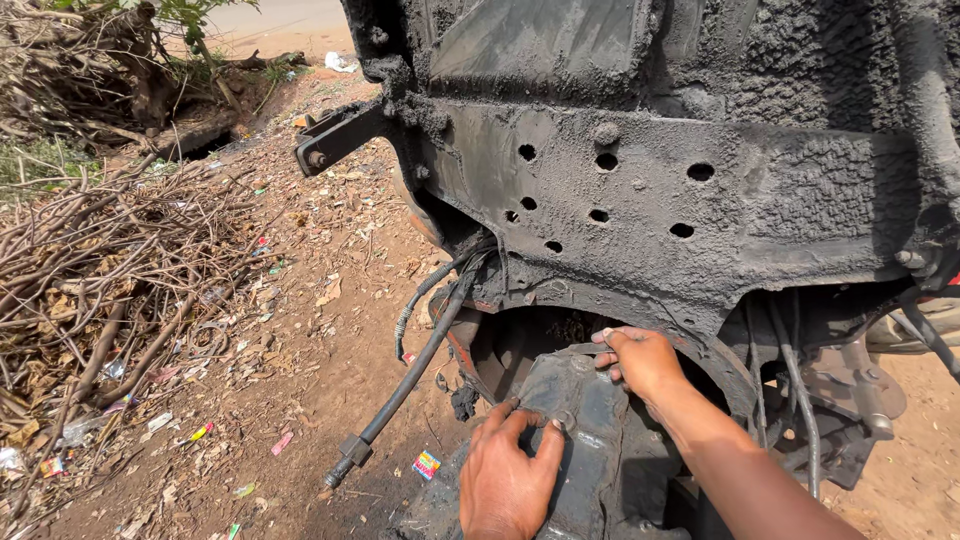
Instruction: The person uses a metal scraper to remove thick, dark mud from the surface of a large piece of heavy machinery. They repeatedly scrape the mud off the metal casing and wipe the residue away with their hands.
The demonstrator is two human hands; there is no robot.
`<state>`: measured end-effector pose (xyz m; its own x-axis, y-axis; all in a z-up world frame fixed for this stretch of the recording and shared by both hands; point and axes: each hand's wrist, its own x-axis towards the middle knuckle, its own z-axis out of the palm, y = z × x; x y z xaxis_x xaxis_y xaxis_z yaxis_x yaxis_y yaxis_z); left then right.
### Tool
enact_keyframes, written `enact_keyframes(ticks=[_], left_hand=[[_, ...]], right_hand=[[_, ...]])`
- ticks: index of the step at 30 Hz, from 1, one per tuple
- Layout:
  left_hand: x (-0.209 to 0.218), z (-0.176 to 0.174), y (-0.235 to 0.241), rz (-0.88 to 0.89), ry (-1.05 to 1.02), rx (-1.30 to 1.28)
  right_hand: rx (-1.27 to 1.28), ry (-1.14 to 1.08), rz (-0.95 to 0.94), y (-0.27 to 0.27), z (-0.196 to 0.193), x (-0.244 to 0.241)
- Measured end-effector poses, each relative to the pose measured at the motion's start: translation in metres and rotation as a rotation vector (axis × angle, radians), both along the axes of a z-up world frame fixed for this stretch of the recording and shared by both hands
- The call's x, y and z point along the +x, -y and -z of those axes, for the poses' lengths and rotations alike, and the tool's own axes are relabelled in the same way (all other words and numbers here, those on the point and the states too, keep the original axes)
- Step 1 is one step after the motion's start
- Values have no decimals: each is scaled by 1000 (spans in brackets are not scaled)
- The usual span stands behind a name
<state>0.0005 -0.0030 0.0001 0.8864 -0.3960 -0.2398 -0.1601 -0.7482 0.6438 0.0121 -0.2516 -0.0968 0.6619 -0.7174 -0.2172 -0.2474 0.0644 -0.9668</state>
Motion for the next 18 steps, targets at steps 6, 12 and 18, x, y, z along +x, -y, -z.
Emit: enact_keyframes(ticks=[6,12,18], left_hand=[[-1,-5,0,-12,7,-22],[-6,-8,-2,-29,13,-26],[-7,7,-5,-7,119,-116]], right_hand=[[-821,-378,-61,-36,-66,-5],[-549,-298,-286,-53,-102,-17],[-658,-349,-306,-62,-100,-36]])
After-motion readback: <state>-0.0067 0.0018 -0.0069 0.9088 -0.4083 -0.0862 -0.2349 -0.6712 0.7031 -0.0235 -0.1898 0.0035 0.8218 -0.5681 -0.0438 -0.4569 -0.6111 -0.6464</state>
